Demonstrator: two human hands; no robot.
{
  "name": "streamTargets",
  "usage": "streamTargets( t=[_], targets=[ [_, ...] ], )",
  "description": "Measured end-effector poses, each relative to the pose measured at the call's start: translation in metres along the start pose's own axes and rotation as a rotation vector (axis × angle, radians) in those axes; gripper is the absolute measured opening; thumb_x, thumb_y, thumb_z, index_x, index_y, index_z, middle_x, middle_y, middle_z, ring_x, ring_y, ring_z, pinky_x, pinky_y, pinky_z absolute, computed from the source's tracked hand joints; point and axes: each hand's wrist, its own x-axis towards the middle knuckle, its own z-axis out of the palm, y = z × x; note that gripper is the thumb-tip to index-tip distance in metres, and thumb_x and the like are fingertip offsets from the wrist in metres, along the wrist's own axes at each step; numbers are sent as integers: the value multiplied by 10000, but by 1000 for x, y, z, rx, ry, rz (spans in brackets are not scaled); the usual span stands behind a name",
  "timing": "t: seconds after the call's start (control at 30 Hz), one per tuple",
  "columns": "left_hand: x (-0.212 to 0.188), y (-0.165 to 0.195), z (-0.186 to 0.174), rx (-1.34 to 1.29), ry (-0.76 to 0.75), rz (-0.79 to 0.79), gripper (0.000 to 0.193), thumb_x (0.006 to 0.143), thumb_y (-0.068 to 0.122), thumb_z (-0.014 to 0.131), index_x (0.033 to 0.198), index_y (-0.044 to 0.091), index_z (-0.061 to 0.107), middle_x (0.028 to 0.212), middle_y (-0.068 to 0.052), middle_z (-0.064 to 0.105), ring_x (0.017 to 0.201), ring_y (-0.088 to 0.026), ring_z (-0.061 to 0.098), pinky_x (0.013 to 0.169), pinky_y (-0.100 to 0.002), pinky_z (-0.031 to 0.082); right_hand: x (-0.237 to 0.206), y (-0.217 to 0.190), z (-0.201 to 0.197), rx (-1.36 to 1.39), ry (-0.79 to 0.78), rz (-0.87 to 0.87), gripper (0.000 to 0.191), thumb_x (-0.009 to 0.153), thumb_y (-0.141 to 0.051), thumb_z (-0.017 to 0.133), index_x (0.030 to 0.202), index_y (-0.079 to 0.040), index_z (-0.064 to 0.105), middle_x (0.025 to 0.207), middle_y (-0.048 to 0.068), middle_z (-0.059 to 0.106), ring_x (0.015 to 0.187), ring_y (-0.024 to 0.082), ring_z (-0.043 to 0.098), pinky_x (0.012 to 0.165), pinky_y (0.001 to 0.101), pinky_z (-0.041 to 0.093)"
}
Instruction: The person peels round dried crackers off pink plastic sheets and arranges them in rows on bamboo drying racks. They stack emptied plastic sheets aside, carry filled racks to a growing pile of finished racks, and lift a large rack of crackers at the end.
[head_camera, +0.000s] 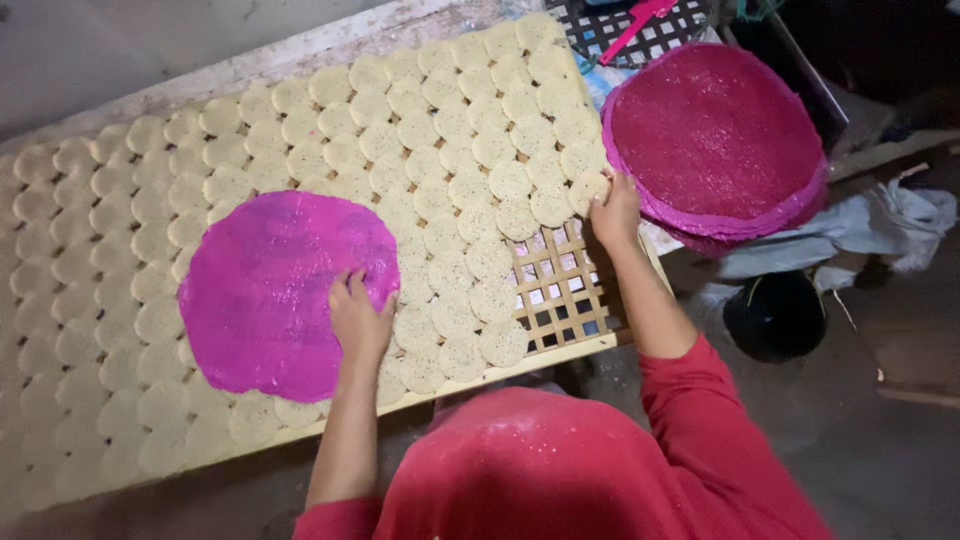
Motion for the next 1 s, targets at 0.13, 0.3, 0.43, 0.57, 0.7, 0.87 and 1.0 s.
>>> streamTargets(
  t=[0.13, 0.3, 0.43, 0.57, 0.7, 0.87, 1.0],
  targets=[
    [3, 7, -7, -62, 68, -38, 289, 926, 172, 718, 1187, 57, 673, 1321, -165, 644, 1230, -337, 594, 1077, -464, 489, 0, -26, -11, -161, 109, 1, 569, 711, -3, 806, 1234, -13, 582, 1175, 264, 615, 1094, 439, 599, 948, 532, 494],
    [-5, 68, -40, -411, 186, -227, 187, 1025, 127, 562, 1169, 40, 644, 1251, -137, 682, 1124, -279, 681, 985, -409, 550, -28, -105, 5, 636, -638, 278, 390, 914, -45, 640, 1304, -60, 624, 1171, 105, 716, 1024, 175, 705, 903, 323, 581],
    [-29, 164, -46, -483, -170, -99, 239, 1008, 160, 557, 1215, 78, 643, 1291, -110, 679, 1196, -259, 653, 1062, -417, 504, -39, -154, 5, 1199, -950, 378, 495, 999, -161, 629, 1477, -166, 497, 1135, 63, 685, 979, 139, 666, 895, 303, 572],
    [-49, 227, -32, -375, -64, 398, 519, 948, 231, 699, 1390, 11, 536, 1399, -210, 556, 1234, -344, 592, 1049, -469, 459, 3, -121, -26, 853, -702, 444, 463, 966, -115, 589, 1428, -121, 624, 983, 121, 690, 824, 205, 638, 706, 347, 578],
    [-66, 217, -32, -551, -70, 242, 459, 952, 183, 664, 1368, 36, 538, 1453, -175, 541, 1153, -261, 640, 947, -398, 546, 62, 6, -93, 1013, -301, 748, 265, 966, -137, 660, 1177, 19, 697, 1062, 84, 756, 997, 190, 733, 930, 374, 578],
    [-82, 184, -33, -468, -57, 98, 407, 958, 147, 643, 1346, 52, 569, 1363, -145, 588, 1065, -260, 658, 957, -370, 548, 105, 161, -150, 1291, 122, 843, 337, 974, -76, 666, 1308, -37, 637, 1229, 140, 699, 1113, 334, 699, 946, 537, 603],
    [-91, 169, -32, -467, 47, 160, 357, 938, 108, 652, 1281, 29, 590, 1331, -179, 588, 1162, -334, 628, 972, -417, 525, 105, 214, -164, 1228, 389, 891, 333, 975, -23, 620, 1302, -79, 647, 1147, 79, 705, 899, 275, 604, 753, 465, 504]
  ],
)
